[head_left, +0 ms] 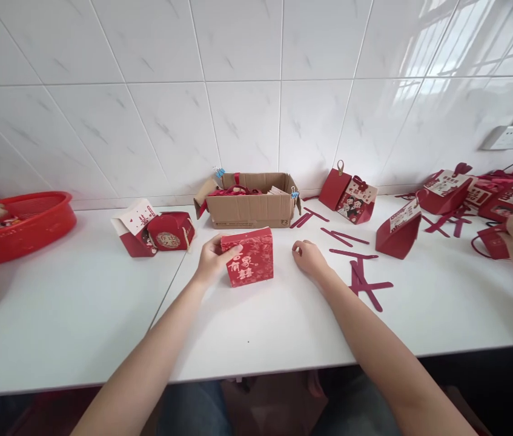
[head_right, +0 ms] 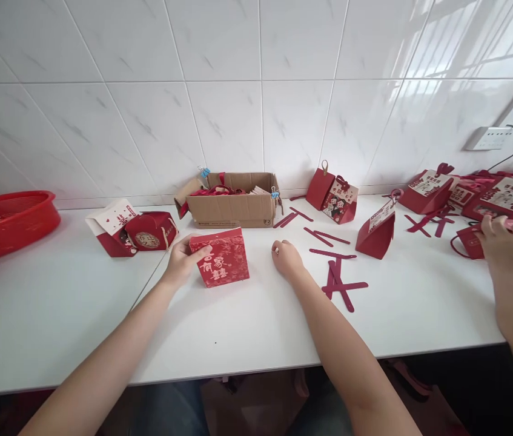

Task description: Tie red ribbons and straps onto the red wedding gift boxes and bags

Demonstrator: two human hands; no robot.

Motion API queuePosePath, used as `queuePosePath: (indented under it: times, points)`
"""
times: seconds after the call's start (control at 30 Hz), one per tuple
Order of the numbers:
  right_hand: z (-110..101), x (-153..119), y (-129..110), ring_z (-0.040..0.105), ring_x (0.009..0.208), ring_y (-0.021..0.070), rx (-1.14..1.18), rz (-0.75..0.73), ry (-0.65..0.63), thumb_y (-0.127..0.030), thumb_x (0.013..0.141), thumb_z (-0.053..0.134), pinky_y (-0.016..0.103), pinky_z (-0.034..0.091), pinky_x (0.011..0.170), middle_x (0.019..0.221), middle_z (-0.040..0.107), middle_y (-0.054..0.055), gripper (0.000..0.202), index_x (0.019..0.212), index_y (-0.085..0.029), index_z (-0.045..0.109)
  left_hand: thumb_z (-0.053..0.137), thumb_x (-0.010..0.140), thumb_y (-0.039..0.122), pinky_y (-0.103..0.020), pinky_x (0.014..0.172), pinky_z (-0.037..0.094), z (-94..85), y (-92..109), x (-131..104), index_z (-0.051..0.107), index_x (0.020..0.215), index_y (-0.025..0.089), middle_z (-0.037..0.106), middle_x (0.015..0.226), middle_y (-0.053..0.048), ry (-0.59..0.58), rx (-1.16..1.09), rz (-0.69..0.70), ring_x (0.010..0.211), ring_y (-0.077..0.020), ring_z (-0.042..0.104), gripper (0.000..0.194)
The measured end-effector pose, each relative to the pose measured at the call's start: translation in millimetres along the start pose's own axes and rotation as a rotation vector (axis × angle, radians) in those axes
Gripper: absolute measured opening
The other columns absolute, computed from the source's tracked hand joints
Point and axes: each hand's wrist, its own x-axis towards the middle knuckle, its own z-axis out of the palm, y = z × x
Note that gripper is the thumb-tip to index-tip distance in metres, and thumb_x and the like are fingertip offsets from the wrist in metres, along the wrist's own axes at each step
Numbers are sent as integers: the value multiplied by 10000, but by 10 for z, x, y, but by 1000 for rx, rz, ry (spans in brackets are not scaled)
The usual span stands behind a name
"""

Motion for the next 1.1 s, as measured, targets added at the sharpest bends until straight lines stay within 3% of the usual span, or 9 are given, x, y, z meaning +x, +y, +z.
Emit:
queuePosePath:
  times: [0.13,0.2,0.27,0.37,0.53,0.67,0.87,1.03,1.1]
  points:
    - [-43,-75,-205,552,991,232,21,-71,30,-303,853,537,364,425,858,1054,580,108,169,820,-192,661,762,650,373,-239,626,470,137,50,-189,563,728,175,606,718,14,-27,5,82,670,-133,577,291]
    - [-79,-164,-385,561,1052,225,324,-216,37,-426,929,390,373,445,886,1081,605,99,333,927,-207,640,762,660,353,-231,628,476,193,46,-256,562,761,177,604,734,14,-61,-40,88,678,-126,579,284]
    - [-116,-283,-563,572,1082,213,626,-353,-64,-513,941,310,384,450,918,1137,616,78,406,1040,-238,591,771,655,338,-231,611,487,255,37,-313,534,857,197,608,762,18,-81,-88,84,670,-126,591,342]
    - [-149,-452,-725,586,1034,200,690,-455,-176,-452,825,611,350,465,899,1146,606,52,330,1081,-263,524,782,647,327,-238,607,510,332,31,-371,420,910,233,619,911,0,11,-158,119,714,-133,616,457]
    - [-124,-513,-713,599,830,163,743,-348,-178,-383,794,670,305,501,750,927,616,17,346,1066,-269,489,728,721,329,-229,653,498,332,55,-399,466,786,188,580,986,-47,63,-119,228,788,-126,587,304]
    - [-115,-483,-703,607,840,176,806,-257,-215,-417,768,688,322,515,745,918,626,21,316,1000,-253,550,696,763,282,-218,623,487,300,83,-404,523,842,196,594,930,-26,62,-106,321,727,-107,576,209]
    - [-78,-515,-751,618,800,168,808,-252,-158,-395,756,705,315,519,731,864,659,26,209,815,-218,612,673,789,288,-231,630,505,291,103,-390,469,1179,272,621,950,-14,88,-73,266,742,-125,609,441]
    - [-39,-527,-772,596,718,144,793,-258,-72,-381,741,721,318,524,713,760,618,-30,414,1084,-299,503,580,845,373,-259,686,485,257,152,-378,617,940,208,605,892,-33,36,133,195,773,-157,585,194]
    - [-35,-524,-781,583,756,144,691,-325,-11,-375,764,697,316,521,730,818,594,-2,306,1016,-278,553,576,839,394,-261,675,477,251,167,-370,624,886,206,570,896,-40,63,175,217,806,-170,572,200]
